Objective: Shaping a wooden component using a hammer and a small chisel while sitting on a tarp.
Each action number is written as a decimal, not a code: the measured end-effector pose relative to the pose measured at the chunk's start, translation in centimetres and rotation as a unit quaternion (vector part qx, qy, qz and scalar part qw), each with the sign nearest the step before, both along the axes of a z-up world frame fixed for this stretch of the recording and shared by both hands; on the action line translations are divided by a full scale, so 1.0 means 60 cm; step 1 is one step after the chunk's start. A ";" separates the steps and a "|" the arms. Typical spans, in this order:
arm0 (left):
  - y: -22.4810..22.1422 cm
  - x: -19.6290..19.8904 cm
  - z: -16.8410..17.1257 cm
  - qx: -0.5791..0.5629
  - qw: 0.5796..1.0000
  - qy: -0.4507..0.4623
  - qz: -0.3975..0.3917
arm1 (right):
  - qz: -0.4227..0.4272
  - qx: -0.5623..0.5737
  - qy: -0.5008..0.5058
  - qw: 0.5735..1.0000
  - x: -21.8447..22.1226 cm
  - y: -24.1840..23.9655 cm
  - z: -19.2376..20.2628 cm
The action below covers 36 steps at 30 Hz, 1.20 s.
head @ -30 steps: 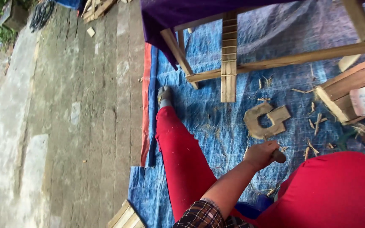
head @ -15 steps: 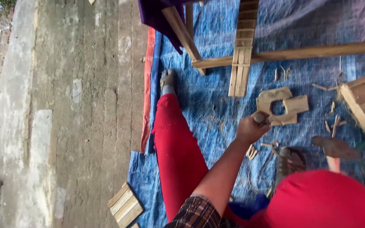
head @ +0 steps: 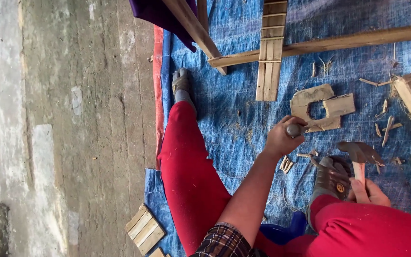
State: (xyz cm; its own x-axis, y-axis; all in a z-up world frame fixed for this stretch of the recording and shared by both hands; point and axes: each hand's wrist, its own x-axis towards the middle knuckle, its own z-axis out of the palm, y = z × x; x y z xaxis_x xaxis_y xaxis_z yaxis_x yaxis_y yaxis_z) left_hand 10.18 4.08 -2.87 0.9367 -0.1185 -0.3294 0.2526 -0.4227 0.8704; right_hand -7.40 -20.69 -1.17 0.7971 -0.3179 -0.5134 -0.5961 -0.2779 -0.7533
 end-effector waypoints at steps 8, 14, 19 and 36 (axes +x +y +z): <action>-0.003 0.005 -0.013 0.059 0.995 -0.070 -0.044 | -0.009 0.006 0.052 0.999 -0.005 -0.010 -0.005; -0.007 0.005 -0.006 0.078 0.994 -0.044 -0.056 | 0.003 0.015 0.066 0.998 0.000 -0.007 0.014; -0.011 0.003 -0.001 0.084 0.994 -0.049 -0.051 | 0.014 0.012 0.078 0.997 -0.003 -0.016 0.003; -0.022 -0.002 0.001 0.087 0.994 -0.040 -0.048 | 0.009 0.011 0.084 0.996 -0.002 -0.014 0.012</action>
State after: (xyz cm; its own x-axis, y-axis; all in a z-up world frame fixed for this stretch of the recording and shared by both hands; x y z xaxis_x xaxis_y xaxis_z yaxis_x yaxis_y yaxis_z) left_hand 10.09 2.73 -2.80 0.9480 -0.1558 -0.2776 0.1369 -0.5878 0.7974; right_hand -7.53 -21.51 -0.44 0.7057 -0.2906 -0.6462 -0.7084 -0.2746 -0.6502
